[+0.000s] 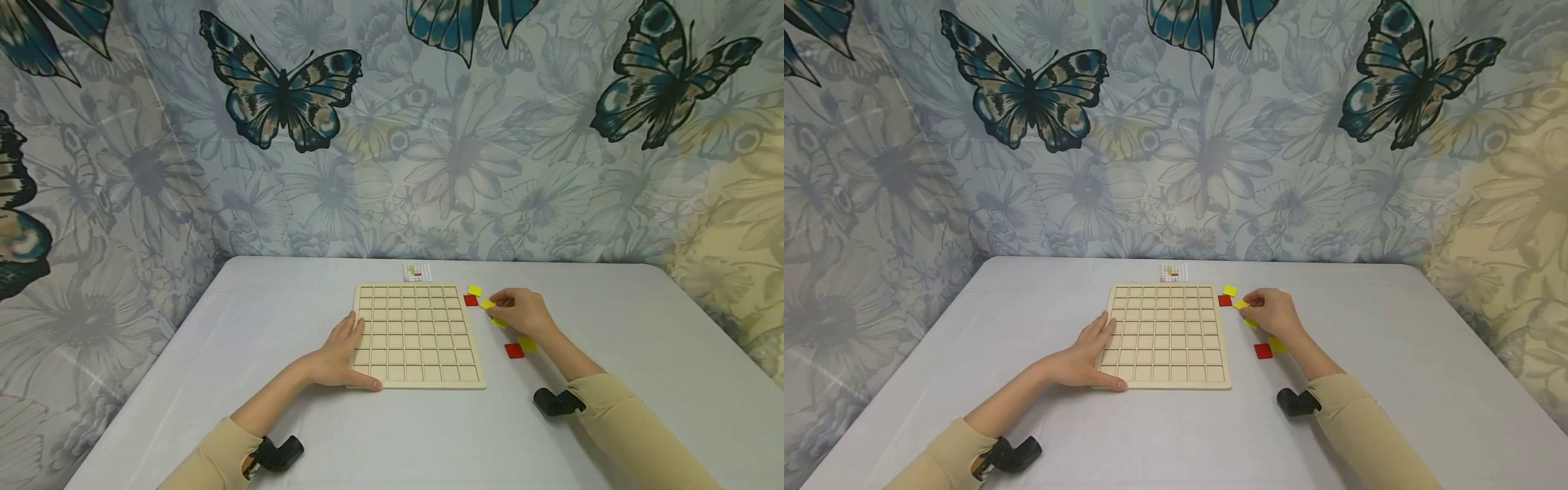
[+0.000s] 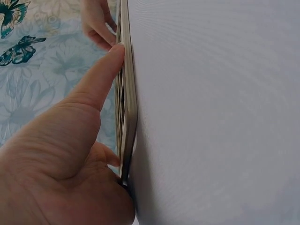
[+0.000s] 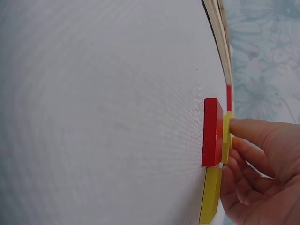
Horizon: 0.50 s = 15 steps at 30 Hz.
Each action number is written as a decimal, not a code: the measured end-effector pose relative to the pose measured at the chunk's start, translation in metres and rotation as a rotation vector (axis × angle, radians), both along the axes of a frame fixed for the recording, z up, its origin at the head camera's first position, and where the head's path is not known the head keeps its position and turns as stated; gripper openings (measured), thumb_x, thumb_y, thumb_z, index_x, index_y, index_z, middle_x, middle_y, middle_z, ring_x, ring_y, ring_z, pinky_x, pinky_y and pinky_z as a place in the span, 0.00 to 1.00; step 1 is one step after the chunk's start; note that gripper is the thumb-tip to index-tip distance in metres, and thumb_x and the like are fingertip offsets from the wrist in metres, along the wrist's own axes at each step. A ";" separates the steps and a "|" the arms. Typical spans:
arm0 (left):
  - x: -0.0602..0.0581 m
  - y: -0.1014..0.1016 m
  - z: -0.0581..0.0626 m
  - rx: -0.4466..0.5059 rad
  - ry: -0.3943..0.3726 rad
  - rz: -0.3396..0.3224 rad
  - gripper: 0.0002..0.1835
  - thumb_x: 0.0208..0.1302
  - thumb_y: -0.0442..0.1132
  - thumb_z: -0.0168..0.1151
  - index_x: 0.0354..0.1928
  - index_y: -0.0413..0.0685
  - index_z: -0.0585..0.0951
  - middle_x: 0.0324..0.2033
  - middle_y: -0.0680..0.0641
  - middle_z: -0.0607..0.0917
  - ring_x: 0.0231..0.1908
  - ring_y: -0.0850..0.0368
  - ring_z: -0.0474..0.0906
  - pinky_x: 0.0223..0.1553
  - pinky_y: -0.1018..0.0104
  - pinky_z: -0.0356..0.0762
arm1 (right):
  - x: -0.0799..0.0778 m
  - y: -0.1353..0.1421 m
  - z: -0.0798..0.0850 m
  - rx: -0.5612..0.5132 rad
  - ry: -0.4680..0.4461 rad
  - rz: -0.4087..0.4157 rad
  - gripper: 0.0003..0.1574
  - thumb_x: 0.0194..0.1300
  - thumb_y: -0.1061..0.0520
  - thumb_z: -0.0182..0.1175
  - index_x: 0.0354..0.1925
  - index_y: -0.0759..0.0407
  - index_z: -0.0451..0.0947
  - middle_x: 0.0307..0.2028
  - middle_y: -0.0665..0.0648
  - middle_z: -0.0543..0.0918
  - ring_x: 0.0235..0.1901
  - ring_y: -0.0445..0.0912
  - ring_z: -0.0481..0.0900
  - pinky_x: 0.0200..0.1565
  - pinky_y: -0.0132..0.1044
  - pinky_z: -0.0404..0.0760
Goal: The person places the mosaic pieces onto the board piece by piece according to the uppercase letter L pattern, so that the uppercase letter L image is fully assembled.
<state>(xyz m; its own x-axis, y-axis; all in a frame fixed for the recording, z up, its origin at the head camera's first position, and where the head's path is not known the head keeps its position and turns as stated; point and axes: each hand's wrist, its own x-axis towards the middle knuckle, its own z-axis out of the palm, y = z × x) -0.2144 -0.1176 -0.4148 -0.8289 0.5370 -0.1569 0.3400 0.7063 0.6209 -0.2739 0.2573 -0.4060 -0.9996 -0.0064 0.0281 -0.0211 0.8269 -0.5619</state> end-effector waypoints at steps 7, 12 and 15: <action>0.001 0.001 0.001 -0.005 -0.005 0.008 0.67 0.49 0.59 0.75 0.74 0.30 0.41 0.74 0.31 0.33 0.73 0.37 0.27 0.69 0.41 0.38 | 0.001 -0.001 0.000 -0.004 0.012 0.003 0.19 0.63 0.55 0.66 0.48 0.67 0.81 0.39 0.63 0.82 0.37 0.52 0.76 0.34 0.34 0.77; 0.001 0.000 0.000 -0.006 -0.011 0.011 0.67 0.49 0.59 0.74 0.74 0.30 0.41 0.73 0.31 0.32 0.73 0.37 0.27 0.69 0.40 0.38 | 0.001 -0.001 0.001 -0.002 0.025 -0.003 0.20 0.63 0.55 0.66 0.48 0.67 0.81 0.40 0.63 0.83 0.37 0.53 0.77 0.33 0.33 0.78; 0.001 -0.001 0.000 -0.004 -0.012 0.009 0.67 0.50 0.59 0.74 0.74 0.30 0.41 0.73 0.30 0.32 0.73 0.36 0.28 0.69 0.40 0.39 | 0.002 -0.002 0.001 -0.005 0.023 -0.013 0.20 0.63 0.54 0.66 0.49 0.67 0.81 0.40 0.63 0.83 0.37 0.53 0.77 0.30 0.29 0.76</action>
